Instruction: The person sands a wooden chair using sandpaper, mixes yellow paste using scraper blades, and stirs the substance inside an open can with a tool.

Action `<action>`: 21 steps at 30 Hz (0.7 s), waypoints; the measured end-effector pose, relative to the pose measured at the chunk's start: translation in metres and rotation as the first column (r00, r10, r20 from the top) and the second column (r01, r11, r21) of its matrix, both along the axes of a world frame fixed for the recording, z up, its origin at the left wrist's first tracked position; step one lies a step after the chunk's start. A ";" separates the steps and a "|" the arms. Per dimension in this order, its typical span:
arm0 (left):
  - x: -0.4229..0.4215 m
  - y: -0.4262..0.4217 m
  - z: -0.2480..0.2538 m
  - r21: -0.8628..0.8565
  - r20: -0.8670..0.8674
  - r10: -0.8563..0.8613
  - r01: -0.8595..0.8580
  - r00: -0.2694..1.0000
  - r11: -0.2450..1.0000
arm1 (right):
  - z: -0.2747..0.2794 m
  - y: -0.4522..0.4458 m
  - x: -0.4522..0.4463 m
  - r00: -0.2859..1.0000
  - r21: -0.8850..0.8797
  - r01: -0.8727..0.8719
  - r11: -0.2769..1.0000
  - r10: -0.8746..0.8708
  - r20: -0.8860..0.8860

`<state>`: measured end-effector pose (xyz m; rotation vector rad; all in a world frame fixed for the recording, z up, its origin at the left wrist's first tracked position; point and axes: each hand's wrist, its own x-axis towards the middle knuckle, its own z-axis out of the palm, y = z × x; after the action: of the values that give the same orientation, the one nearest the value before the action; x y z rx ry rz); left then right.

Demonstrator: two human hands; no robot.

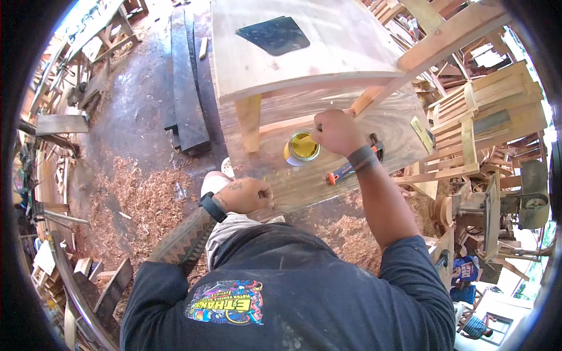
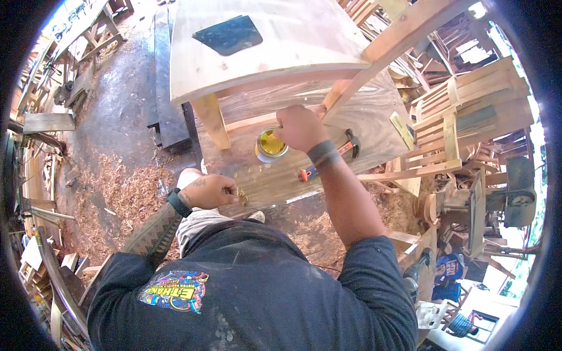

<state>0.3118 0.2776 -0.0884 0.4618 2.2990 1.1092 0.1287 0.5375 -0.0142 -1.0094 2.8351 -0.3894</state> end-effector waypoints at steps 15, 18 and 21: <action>-0.004 0.013 -0.005 -0.025 0.025 -0.104 0.104 0.994 0.994 | -0.061 0.002 0.012 0.993 -0.139 0.054 0.989 -0.038 0.114; -0.004 0.011 0.029 -0.090 -0.102 -0.152 0.143 0.983 0.986 | -0.055 0.015 0.009 0.998 -0.168 -0.055 0.984 0.048 -0.045; -0.010 -0.002 0.103 0.014 -0.175 -0.123 0.127 0.977 0.992 | 0.007 0.022 0.020 1.000 -0.192 0.001 0.981 0.003 0.018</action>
<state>0.3022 0.2760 0.0145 0.7289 2.3697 1.0746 0.1486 0.5594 -0.0069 -1.0331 2.8233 -0.6799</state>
